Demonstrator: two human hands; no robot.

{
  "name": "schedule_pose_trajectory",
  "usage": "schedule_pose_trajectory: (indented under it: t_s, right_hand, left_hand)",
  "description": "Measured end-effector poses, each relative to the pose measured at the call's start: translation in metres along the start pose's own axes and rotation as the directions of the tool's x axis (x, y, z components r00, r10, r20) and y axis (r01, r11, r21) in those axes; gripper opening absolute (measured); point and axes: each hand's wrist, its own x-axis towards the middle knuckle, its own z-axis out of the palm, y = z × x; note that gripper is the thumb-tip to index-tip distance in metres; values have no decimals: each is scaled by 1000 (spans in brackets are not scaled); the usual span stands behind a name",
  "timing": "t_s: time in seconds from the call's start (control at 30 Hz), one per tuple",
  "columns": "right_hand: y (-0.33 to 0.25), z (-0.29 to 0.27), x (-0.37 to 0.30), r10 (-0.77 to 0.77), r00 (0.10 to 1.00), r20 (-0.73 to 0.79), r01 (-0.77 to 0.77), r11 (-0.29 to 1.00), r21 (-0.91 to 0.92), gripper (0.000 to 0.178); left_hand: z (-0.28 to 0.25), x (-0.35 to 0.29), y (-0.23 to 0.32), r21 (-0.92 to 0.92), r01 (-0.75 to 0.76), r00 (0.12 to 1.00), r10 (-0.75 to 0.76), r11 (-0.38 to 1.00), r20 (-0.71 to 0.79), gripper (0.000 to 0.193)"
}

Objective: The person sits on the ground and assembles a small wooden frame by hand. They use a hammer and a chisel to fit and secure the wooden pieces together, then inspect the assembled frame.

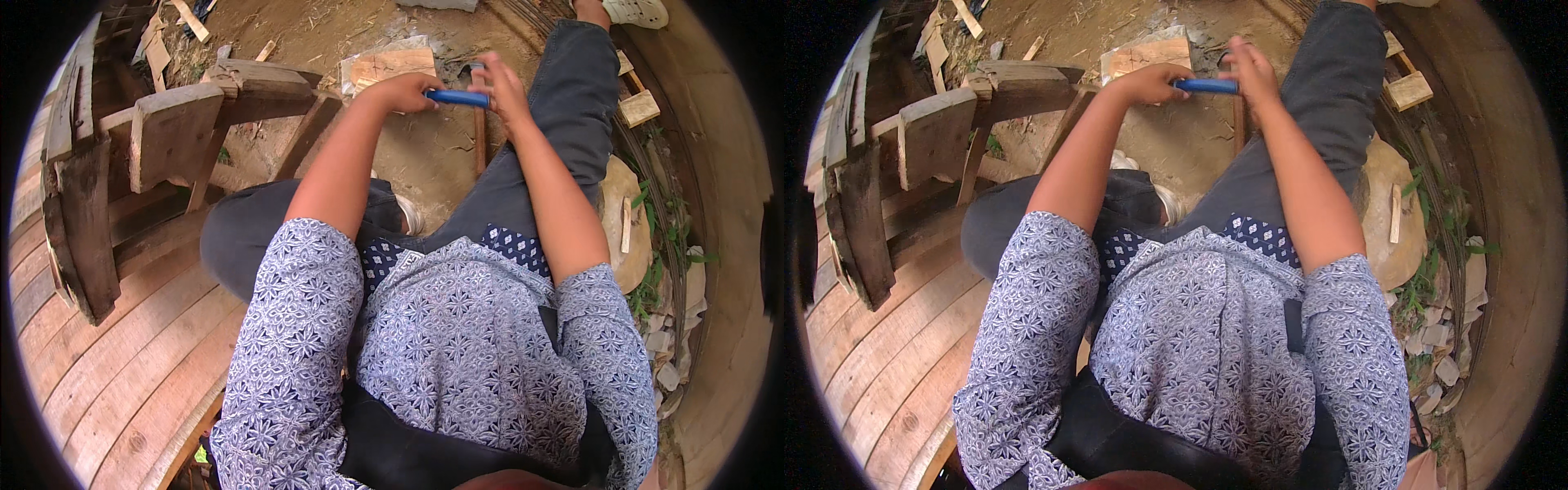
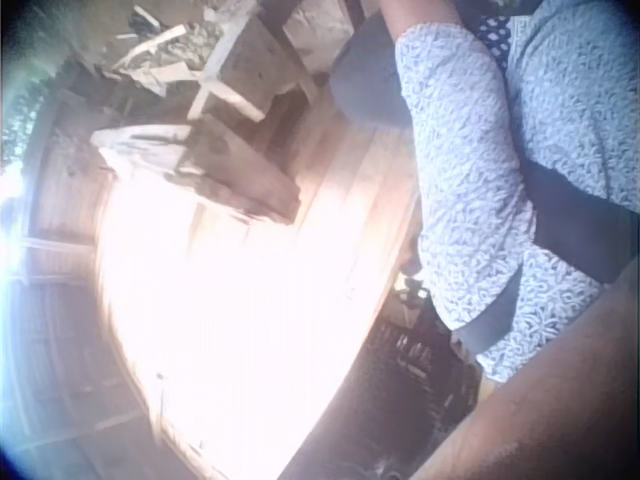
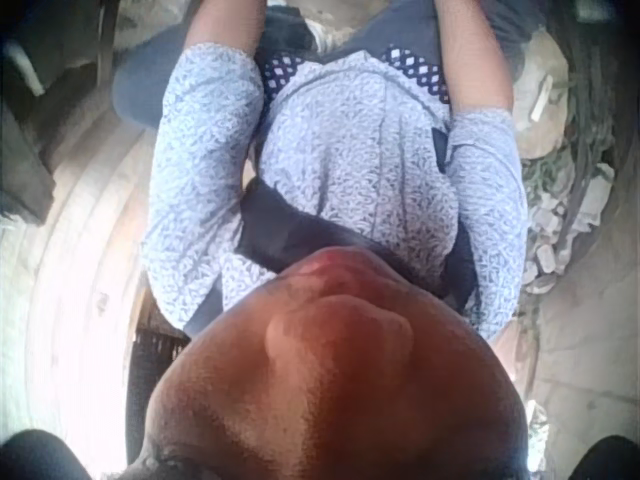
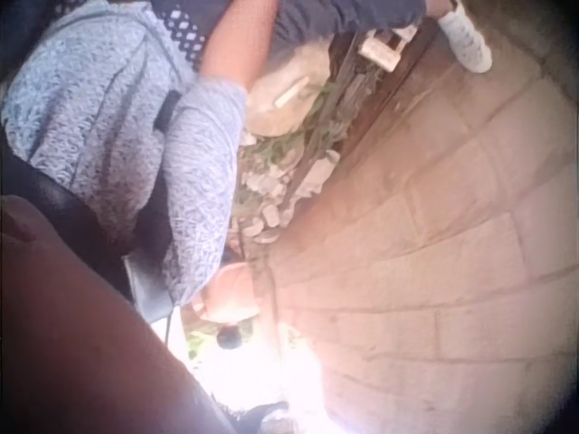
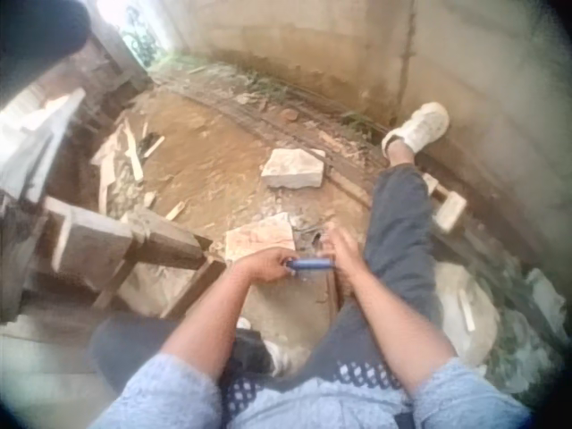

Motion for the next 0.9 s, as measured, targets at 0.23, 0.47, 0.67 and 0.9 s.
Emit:
schedule_pose_trajectory:
  t_s: [0.23,0.47,0.67,0.9]
  right_hand:
    - [-6,-3,-17,257,877,407,-163,954,-250,45]
    - [-6,8,-21,161,929,333,-128,985,-120,41]
    - [11,2,-17,214,932,292,-134,954,-269,27]
    - [5,7,-17,232,912,338,-108,932,-347,35]
  left_hand:
    - [-6,-14,13,655,-59,697,501,754,-514,52]
    - [59,-34,1,-276,704,311,-634,654,-708,125]
    - [53,-30,-7,-326,516,419,-565,793,-711,114]
    - [70,-21,-24,-291,178,247,-329,940,-911,85]
